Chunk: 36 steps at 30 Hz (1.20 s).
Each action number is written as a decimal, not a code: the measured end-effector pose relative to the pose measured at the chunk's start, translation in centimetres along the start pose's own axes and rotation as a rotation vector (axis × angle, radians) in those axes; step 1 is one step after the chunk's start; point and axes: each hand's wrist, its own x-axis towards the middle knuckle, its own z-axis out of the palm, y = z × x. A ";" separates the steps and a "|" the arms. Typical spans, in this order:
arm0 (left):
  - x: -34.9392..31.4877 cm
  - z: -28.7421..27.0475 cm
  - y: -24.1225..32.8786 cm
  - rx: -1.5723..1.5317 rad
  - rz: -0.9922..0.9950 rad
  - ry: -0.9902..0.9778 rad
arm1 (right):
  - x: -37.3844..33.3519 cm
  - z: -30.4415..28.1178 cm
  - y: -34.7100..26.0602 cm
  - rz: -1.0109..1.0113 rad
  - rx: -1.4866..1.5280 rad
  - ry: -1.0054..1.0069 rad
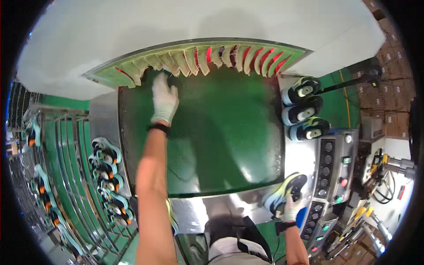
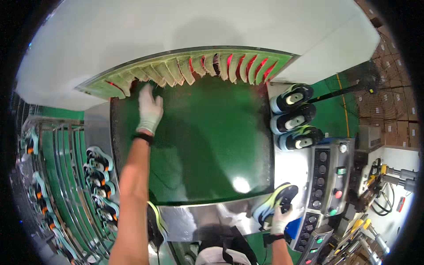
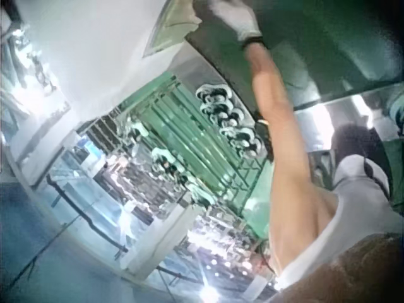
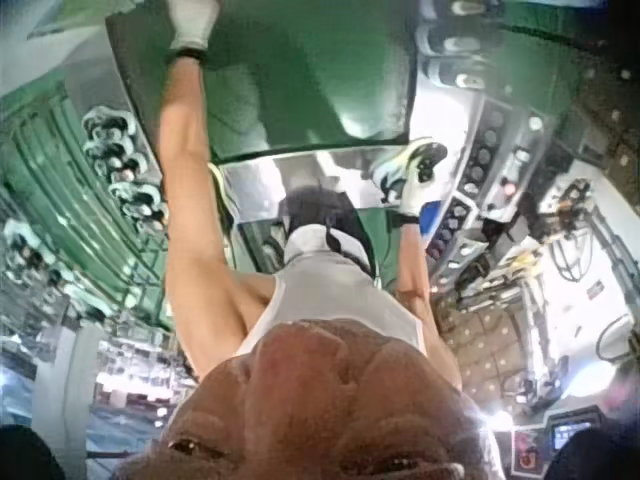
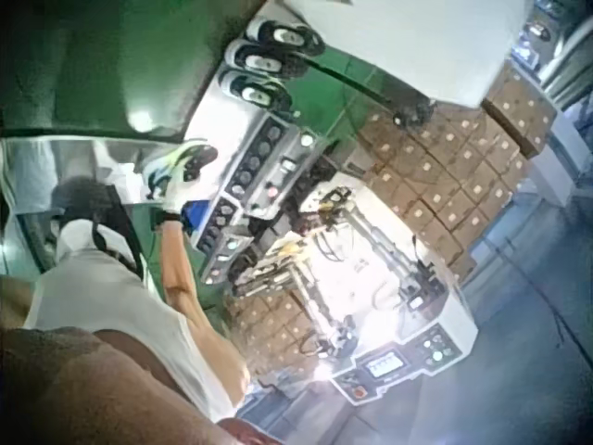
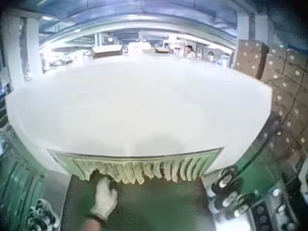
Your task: Operating industrial machinery to process and assemble athletic shoes in a factory setting.
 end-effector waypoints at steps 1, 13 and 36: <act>4.3 -0.8 -5.0 0.291 0.130 0.052 | 1.0 0.4 -1.0 0.057 0.205 -0.065; 18.6 6.4 -12.3 0.785 -0.006 -1.050 | 19.3 2.5 -8.3 -0.144 0.010 0.239; -40.8 -8.2 37.7 -0.350 0.961 -1.248 | -11.5 -9.4 15.5 -0.171 0.480 -0.669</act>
